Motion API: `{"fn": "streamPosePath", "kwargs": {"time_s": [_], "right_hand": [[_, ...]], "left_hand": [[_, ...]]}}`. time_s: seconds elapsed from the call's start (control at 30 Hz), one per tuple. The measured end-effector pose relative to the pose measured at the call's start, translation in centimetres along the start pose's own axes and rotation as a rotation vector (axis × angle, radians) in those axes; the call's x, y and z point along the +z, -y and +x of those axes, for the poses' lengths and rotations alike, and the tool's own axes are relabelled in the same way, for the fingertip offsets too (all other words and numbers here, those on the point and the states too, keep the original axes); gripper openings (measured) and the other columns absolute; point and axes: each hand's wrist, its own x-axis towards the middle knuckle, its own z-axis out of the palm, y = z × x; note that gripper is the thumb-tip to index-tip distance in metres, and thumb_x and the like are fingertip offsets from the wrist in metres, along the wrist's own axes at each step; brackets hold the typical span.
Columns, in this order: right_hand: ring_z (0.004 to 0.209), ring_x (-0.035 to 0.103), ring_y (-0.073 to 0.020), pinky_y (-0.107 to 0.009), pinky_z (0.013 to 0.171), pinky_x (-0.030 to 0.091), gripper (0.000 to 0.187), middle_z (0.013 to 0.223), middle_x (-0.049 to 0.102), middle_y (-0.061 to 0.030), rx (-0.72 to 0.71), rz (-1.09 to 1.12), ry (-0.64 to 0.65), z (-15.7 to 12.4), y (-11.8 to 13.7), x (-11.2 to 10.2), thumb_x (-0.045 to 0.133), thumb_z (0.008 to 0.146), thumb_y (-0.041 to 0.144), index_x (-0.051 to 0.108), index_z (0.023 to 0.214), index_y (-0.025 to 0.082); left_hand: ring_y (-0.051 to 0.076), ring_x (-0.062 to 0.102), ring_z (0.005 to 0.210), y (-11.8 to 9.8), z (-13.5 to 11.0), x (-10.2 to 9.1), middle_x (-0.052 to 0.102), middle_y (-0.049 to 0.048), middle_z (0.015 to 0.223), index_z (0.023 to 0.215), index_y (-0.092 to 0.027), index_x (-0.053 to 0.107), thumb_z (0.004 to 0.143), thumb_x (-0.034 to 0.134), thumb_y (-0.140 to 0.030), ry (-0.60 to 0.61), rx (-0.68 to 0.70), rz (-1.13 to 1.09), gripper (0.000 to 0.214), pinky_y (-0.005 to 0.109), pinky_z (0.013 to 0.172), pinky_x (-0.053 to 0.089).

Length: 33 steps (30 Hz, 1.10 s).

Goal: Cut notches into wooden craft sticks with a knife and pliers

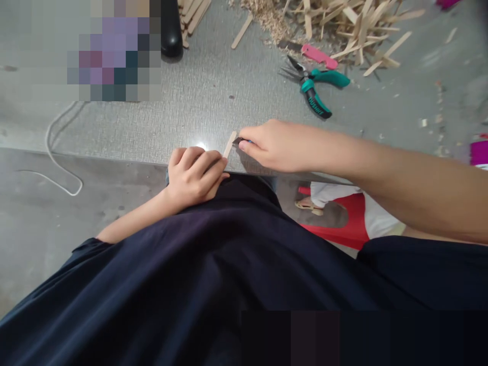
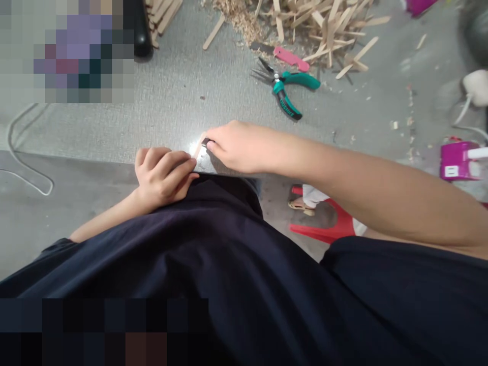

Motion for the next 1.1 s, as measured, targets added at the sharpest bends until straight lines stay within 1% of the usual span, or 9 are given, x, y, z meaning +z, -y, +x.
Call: {"fn": "streamPosePath", "kwargs": {"time_s": [0.07, 0.1, 0.2, 0.37, 0.47, 0.67, 0.87, 1.1], "right_hand": [[0.082, 0.069, -0.0288, -0.039, 0.076, 0.037, 0.041, 0.102, 0.083, -0.0138, 0.001, -0.020, 0.022, 0.1, 0.2, -0.1, 0.043, 0.121, 0.037, 0.079, 0.130, 0.021], [0.080, 0.069, -0.0281, -0.038, 0.075, 0.037, 0.041, 0.100, 0.083, -0.0128, 0.007, -0.027, 0.031, 0.2, 0.2, -0.2, 0.043, 0.121, 0.037, 0.080, 0.130, 0.021], [0.075, 0.065, -0.0264, -0.038, 0.075, 0.036, 0.042, 0.097, 0.082, -0.0114, 0.019, -0.041, 0.043, 0.2, 0.3, -0.1, 0.043, 0.121, 0.038, 0.079, 0.132, 0.021], [0.071, 0.059, -0.0246, -0.037, 0.072, 0.034, 0.043, 0.096, 0.080, -0.0116, -0.015, -0.046, 0.047, 0.3, 0.2, 0.1, 0.041, 0.121, 0.039, 0.078, 0.130, 0.021], [0.071, 0.061, -0.0248, -0.038, 0.072, 0.034, 0.042, 0.098, 0.081, -0.0118, -0.004, -0.048, 0.051, 0.2, 0.4, 0.0, 0.041, 0.121, 0.039, 0.078, 0.130, 0.021], [0.075, 0.068, -0.0273, -0.039, 0.074, 0.036, 0.046, 0.102, 0.085, -0.0139, 0.038, -0.081, 0.067, 0.0, 1.1, -0.2, 0.040, 0.121, 0.039, 0.078, 0.138, 0.019], [0.075, 0.069, -0.0280, -0.039, 0.071, 0.034, 0.050, 0.107, 0.086, -0.0153, 0.030, -0.111, 0.067, 0.1, 0.7, 0.1, 0.038, 0.123, 0.042, 0.076, 0.146, 0.021], [0.078, 0.071, -0.0285, -0.040, 0.072, 0.035, 0.050, 0.110, 0.086, -0.0172, 0.013, -0.111, 0.058, 0.2, 0.7, 0.1, 0.037, 0.123, 0.043, 0.076, 0.143, 0.020]], "left_hand": [[0.025, 0.073, 0.089, 0.0, -0.1, 0.2, 0.090, 0.0022, 0.101, 0.114, -0.025, 0.079, 0.117, 0.069, -0.036, -0.031, -0.012, -0.028, 0.015, 0.045, 0.081, 0.039], [0.025, 0.073, 0.089, 0.0, -0.1, 0.3, 0.090, 0.0017, 0.100, 0.112, -0.026, 0.079, 0.118, 0.068, -0.035, -0.041, -0.015, -0.034, 0.015, 0.045, 0.080, 0.038], [0.024, 0.073, 0.088, 0.1, -0.1, 0.6, 0.090, 0.0012, 0.099, 0.111, -0.024, 0.078, 0.119, 0.066, -0.035, -0.057, -0.006, -0.034, 0.018, 0.045, 0.078, 0.039], [0.024, 0.072, 0.087, 0.1, 0.0, 0.7, 0.089, 0.0000, 0.098, 0.110, -0.024, 0.078, 0.118, 0.067, -0.035, -0.066, 0.001, -0.039, 0.017, 0.045, 0.075, 0.040], [0.024, 0.073, 0.087, 0.2, 0.0, 0.8, 0.089, -0.0003, 0.097, 0.110, -0.024, 0.078, 0.119, 0.066, -0.036, -0.070, -0.004, -0.041, 0.019, 0.045, 0.075, 0.040], [0.023, 0.072, 0.085, 0.3, -0.1, 0.9, 0.087, 0.0006, 0.093, 0.111, -0.023, 0.078, 0.116, 0.070, -0.033, -0.087, -0.001, -0.077, 0.014, 0.045, 0.074, 0.039], [0.023, 0.074, 0.085, 0.3, -0.1, 1.1, 0.087, 0.0008, 0.092, 0.109, -0.025, 0.077, 0.118, 0.069, -0.033, -0.098, -0.008, -0.086, 0.014, 0.044, 0.074, 0.036], [0.023, 0.070, 0.087, 0.3, -0.1, 0.9, 0.087, 0.0017, 0.093, 0.109, -0.021, 0.079, 0.115, 0.073, -0.030, -0.091, 0.005, -0.085, 0.013, 0.046, 0.074, 0.037]]}}
